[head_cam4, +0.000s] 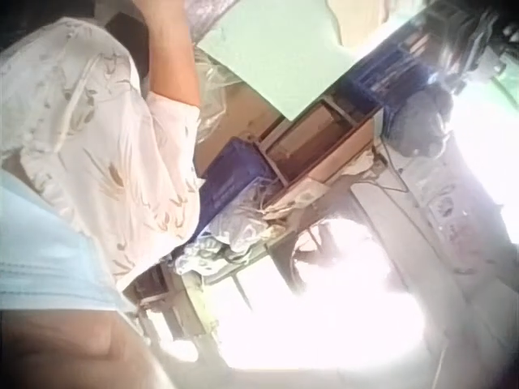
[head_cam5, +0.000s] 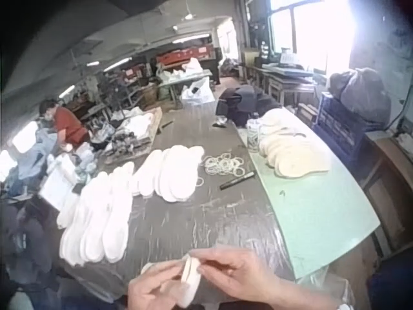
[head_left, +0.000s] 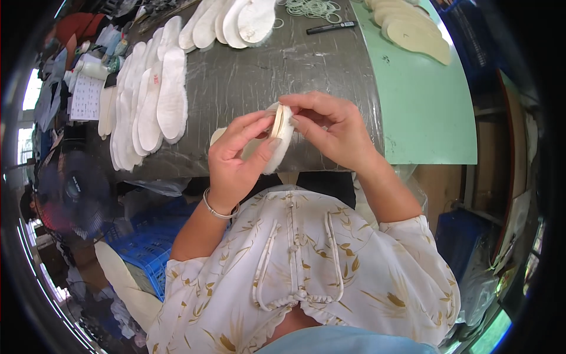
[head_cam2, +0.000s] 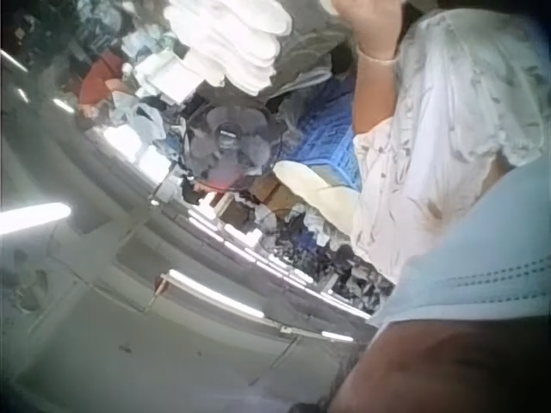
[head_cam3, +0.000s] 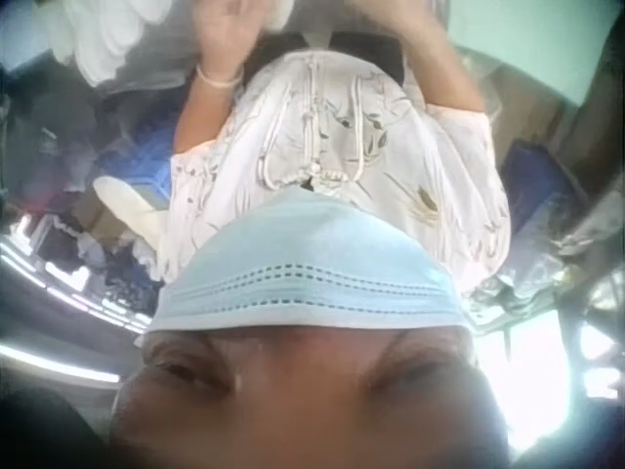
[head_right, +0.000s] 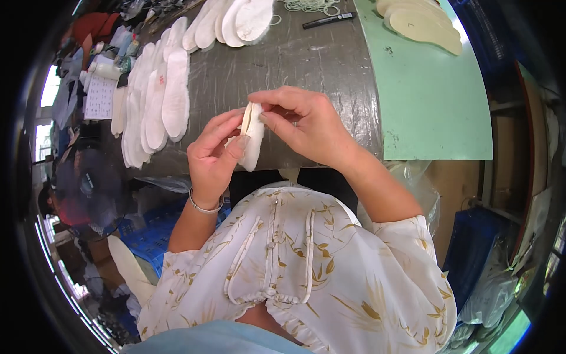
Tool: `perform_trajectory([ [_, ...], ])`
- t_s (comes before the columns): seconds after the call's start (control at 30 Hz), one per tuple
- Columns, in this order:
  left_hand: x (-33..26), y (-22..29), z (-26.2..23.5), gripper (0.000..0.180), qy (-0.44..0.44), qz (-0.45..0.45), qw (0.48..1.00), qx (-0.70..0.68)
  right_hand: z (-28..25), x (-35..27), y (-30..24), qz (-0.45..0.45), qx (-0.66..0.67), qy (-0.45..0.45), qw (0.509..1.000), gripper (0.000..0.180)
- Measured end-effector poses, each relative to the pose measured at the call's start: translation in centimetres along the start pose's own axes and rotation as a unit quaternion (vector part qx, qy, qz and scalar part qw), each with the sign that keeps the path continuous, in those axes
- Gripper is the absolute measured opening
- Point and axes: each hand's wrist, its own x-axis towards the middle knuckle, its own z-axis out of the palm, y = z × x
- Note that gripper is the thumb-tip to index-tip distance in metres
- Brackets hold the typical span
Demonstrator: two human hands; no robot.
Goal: Assemble and inspect shoe insoles by layering materials and checking for alignment.
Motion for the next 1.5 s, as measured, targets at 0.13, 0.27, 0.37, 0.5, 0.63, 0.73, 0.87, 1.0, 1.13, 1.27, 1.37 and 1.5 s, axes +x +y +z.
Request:
perform_trajectory([
  [0.13, -0.8, 1.4, -2.1, 0.027, 0.032, -0.016, 0.999, -0.01, 1.1, 2.4, -1.4, -0.099, -0.126, -0.064, 0.985, 0.021],
  [0.27, -1.2, 2.4, -3.6, 0.022, 0.077, -0.065, 0.995, -0.008, 2.3, 4.2, -1.7, -0.234, -0.209, -0.079, 0.946, 0.018],
  [0.37, -1.3, 3.0, -5.1, 0.024, 0.103, -0.127, 0.986, -0.035, 3.8, 5.2, -1.6, -0.282, -0.235, -0.077, 0.927, 0.018],
  [0.5, -0.7, 4.4, -7.1, 0.028, 0.116, -0.147, 0.981, -0.058, 6.4, 6.8, -2.6, -0.379, -0.266, -0.055, 0.885, 0.02],
  [0.63, -0.5, 5.8, -10.2, 0.027, 0.107, -0.158, 0.982, 0.003, 8.7, 8.7, -4.3, -0.432, -0.272, -0.077, 0.856, 0.021],
  [0.73, 0.4, 7.9, -12.6, 0.028, 0.07, -0.152, 0.986, 0.006, 9.9, 10.1, -6.2, -0.481, -0.294, -0.097, 0.82, 0.021],
  [0.87, 1.7, 10.2, -14.3, 0.027, 0.063, -0.13, 0.989, 0.029, 11.0, 11.4, -8.5, -0.525, -0.325, -0.086, 0.782, 0.022],
  [1.0, 3.4, 11.1, -15.9, 0.025, 0.022, -0.105, 0.989, 0.098, 11.5, 11.9, -10.3, -0.548, -0.352, -0.075, 0.755, 0.023],
  [1.13, 5.5, 10.6, -16.5, 0.022, 0.028, -0.083, 0.984, 0.157, 10.4, 11.9, -11.0, -0.557, -0.406, -0.118, 0.715, 0.026],
  [1.27, 6.3, 9.7, -15.2, 0.019, 0.0, -0.044, 0.982, 0.184, 8.9, 11.2, -11.6, -0.552, -0.425, -0.181, 0.694, 0.027],
  [1.37, 6.6, 10.2, -14.2, 0.02, 0.005, -0.036, 0.972, 0.232, 8.3, 10.7, -11.4, -0.497, -0.412, -0.164, 0.746, 0.023],
  [1.5, 6.5, 10.2, -13.8, 0.023, -0.004, -0.047, 0.99, 0.132, 8.4, 10.3, -11.9, -0.392, -0.304, -0.114, 0.861, 0.01],
])
